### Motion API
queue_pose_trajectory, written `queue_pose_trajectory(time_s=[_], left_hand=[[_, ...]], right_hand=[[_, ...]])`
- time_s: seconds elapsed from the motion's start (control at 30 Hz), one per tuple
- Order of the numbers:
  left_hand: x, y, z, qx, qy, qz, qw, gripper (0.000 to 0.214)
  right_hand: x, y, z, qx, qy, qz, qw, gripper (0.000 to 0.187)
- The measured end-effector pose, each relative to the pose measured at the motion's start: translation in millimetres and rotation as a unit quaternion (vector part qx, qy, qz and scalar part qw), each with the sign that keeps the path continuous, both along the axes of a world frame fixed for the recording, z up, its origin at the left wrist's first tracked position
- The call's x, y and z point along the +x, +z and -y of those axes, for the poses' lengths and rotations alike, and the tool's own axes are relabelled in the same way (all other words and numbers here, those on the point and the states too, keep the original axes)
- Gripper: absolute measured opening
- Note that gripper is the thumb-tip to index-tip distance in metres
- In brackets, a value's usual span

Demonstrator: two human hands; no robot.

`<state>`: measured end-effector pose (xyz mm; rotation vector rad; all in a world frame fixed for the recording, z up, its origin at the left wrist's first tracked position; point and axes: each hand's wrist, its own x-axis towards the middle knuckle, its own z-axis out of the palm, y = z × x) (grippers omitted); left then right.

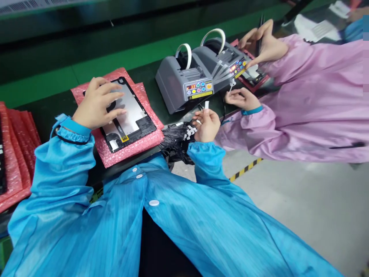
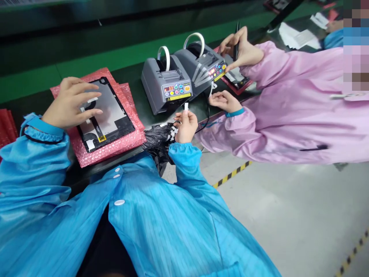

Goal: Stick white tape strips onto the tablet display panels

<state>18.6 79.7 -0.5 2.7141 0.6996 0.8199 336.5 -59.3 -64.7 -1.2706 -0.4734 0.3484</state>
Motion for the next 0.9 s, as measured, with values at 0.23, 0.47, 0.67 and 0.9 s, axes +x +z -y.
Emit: queue_pose_trajectory(time_s=[0.23, 0.47, 0.67, 0.9], left_hand=[[12, 0.0, -12, -0.031, -0.057, -0.001, 0.998, 0.055], [18, -1.4, -14, -0.053, -0.050, -0.015, 0.997, 0.055], [33, 14.1, 1, -0.028, -0.052, 0.025, 0.998, 0.044], [60, 20.8, 23, -0.050, -0.054, 0.041, 0.996, 0.039]], right_hand=[[9, -4.7, -10, -0.034, -0.013, 0.091, 0.995, 0.035], [13, -8.9, -25, -0.056, -0.035, 0.110, 0.992, 0.040], [-4, 9.6, -4, -0.003, 0.019, 0.223, 0.975, 0.049], [-73, 79.3, -14, -0.076, 0.307, 0.281, 0.906, 0.060]])
